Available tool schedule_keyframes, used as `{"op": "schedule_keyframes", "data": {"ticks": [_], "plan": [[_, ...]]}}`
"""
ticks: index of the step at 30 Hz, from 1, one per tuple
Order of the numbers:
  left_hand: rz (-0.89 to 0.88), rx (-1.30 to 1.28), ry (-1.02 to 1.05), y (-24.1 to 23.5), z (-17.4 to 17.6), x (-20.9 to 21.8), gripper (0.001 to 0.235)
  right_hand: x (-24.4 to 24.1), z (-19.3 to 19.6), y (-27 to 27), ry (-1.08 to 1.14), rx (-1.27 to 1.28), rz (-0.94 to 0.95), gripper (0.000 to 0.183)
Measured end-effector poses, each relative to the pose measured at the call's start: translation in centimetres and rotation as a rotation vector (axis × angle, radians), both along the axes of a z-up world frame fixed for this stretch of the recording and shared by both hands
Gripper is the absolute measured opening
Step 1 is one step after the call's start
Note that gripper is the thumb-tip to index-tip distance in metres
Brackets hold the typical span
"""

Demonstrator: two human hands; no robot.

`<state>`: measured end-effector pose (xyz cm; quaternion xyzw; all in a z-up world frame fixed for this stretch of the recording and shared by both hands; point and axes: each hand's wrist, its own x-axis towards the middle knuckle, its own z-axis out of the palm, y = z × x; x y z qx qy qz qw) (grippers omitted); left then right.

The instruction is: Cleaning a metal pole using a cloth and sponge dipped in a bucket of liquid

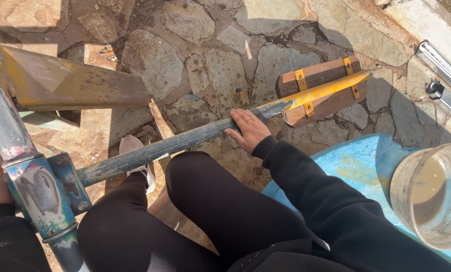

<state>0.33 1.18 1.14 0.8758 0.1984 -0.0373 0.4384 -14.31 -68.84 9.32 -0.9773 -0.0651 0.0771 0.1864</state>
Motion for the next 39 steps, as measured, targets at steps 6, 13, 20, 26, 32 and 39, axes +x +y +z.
{"op": "schedule_keyframes", "data": {"ticks": [6,13,20,26,32,39], "plan": [[0.013,0.317,-0.143,0.9,-1.1,-0.5,0.063,-0.2,-3.6,-11.7,0.176,-0.227,-0.366,0.094],[0.048,0.491,0.061,-2.4,5.1,-1.3,0.068,-0.2,2.3,3.6,0.087,0.067,0.098,0.079],[0.099,0.375,0.030,-2.3,3.7,-1.4,0.065,-0.2,-1.1,-5.5,0.231,-0.204,-0.429,0.104],[0.045,0.434,0.022,-4.3,8.0,-1.6,0.057,0.2,1.9,7.0,-0.063,0.032,0.106,0.078],[-0.043,0.537,-0.022,-3.6,7.0,-1.8,0.057,-0.1,-1.9,-8.3,0.101,-0.194,-0.355,0.086],[0.004,0.564,-0.035,-3.7,7.1,-1.9,0.058,1.0,2.1,6.8,0.087,0.039,-0.050,0.078]]}}
